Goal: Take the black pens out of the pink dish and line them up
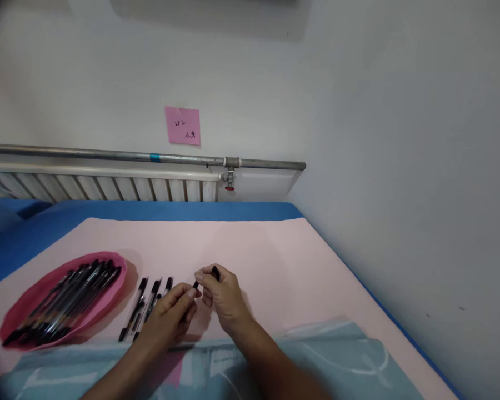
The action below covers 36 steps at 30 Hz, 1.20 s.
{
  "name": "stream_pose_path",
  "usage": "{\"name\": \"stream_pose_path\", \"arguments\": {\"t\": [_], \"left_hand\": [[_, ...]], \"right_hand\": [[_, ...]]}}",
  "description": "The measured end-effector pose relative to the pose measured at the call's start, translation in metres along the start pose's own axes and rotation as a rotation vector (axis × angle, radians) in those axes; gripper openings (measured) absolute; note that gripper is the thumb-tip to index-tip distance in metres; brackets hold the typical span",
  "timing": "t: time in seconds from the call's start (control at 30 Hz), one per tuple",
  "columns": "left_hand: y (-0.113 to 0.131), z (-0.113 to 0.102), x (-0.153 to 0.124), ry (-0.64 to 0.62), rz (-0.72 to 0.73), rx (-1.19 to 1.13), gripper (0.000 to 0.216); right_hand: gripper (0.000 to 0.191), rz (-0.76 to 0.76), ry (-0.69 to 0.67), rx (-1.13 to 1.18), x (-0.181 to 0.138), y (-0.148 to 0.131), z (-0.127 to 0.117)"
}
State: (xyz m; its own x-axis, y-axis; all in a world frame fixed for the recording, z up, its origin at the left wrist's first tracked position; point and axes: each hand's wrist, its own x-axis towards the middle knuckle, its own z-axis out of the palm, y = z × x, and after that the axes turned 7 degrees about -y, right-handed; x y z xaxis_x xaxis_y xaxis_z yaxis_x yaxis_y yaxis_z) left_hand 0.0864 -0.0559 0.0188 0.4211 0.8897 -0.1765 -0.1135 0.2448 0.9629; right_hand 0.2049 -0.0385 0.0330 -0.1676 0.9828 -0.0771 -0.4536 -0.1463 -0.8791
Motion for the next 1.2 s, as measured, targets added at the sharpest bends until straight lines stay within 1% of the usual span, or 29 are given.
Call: {"name": "stream_pose_path", "arguments": {"t": [0.07,0.13,0.33,0.53,0.63,0.77,0.97,1.1,1.2], "left_hand": [[0.0011,0.0,-0.0003,-0.001,-0.003,-0.012,0.032],[0.0011,-0.0001,-0.0002,-0.004,0.006,-0.008,0.032],[-0.0036,-0.0005,0.0,0.029,0.057,0.101,0.03],[-0.0022,-0.0002,-0.0007,0.006,0.044,0.044,0.03],[-0.0017,-0.0009,-0.0008,0.028,0.076,0.085,0.03],[-0.0027,-0.0017,-0.0001,0.036,0.074,0.128,0.03],[-0.003,-0.0014,0.0002,0.049,0.066,0.102,0.03],[-0.0009,-0.0008,-0.0012,0.044,0.081,0.141,0.03],[-0.0001,-0.0007,-0.0012,0.044,0.087,0.155,0.031]], "right_hand": [[0.018,0.004,-0.036,0.039,0.0004,-0.0003,-0.0011],[0.019,0.0,-0.036,0.036,0.0009,0.0006,-0.0014],[0.022,-0.044,0.046,-0.035,0.0017,0.0025,-0.0004],[0.021,0.007,-0.027,0.069,0.0013,0.0002,0.0004],[0.022,0.001,0.023,0.027,0.0014,0.002,0.0012],[0.023,-0.03,0.085,-0.051,0.0018,0.0037,0.0005],[0.02,0.014,0.029,0.031,0.0007,0.0022,0.0023],[0.022,-0.008,0.08,-0.014,0.0002,0.004,0.0036],[0.022,-0.004,0.072,0.02,0.0002,0.0046,0.0026]]}}
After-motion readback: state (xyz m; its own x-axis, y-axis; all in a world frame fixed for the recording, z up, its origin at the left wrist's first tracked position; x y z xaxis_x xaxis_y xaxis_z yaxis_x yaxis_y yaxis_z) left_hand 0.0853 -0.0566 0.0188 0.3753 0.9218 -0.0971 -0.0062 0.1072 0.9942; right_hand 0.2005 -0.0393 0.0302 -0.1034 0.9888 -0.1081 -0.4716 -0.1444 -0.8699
